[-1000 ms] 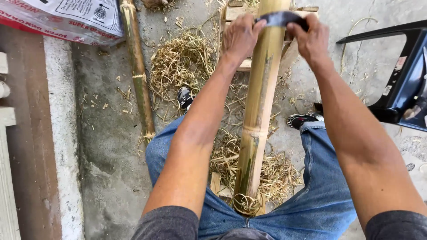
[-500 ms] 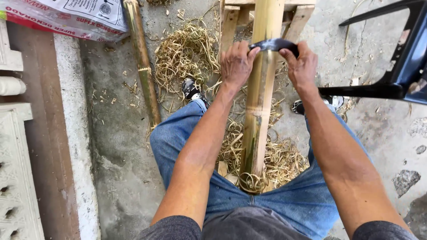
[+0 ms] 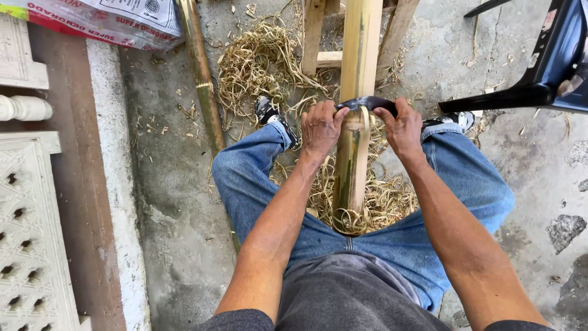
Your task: Shaving the outer layer of a bamboo pole using a curved knife.
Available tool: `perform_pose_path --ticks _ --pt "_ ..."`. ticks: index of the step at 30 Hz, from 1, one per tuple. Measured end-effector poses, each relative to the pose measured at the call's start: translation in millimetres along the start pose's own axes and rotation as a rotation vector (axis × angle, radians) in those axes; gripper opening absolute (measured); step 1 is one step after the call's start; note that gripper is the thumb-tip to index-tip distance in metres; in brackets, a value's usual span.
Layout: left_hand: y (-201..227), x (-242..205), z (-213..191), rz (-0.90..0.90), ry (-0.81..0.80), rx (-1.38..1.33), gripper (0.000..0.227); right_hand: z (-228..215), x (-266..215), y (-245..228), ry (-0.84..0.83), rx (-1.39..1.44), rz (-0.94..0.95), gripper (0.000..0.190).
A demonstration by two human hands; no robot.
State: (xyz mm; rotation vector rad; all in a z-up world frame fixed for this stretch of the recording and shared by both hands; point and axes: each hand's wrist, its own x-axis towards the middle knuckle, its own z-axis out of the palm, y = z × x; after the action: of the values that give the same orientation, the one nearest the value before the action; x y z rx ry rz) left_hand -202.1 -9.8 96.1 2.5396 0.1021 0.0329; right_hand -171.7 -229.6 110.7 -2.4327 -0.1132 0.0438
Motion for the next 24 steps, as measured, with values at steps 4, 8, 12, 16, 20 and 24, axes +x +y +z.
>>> perform_pose_path --ticks 4,8,12,16,20,24 --pt "9 -26 -7 0.005 0.04 -0.001 0.044 -5 -20 1 -0.041 0.012 -0.018 0.05" --pt "10 -37 -5 -0.027 0.046 0.027 0.043 -5 -34 0 -0.059 -0.001 -0.01 0.049" --pt "7 -37 -5 0.009 0.083 0.053 0.04 -2 -33 7 -0.055 -0.039 -0.002 0.051" --pt "7 -45 -5 -0.033 0.003 -0.009 0.04 -10 -28 4 -0.164 -0.024 0.026 0.048" --pt "4 -43 0 -0.113 -0.138 -0.014 0.042 -3 -14 27 -0.301 -0.124 0.025 0.047" --pt "4 -53 -15 -0.156 -0.225 -0.066 0.044 -9 -18 23 -0.551 -0.096 0.163 0.045"
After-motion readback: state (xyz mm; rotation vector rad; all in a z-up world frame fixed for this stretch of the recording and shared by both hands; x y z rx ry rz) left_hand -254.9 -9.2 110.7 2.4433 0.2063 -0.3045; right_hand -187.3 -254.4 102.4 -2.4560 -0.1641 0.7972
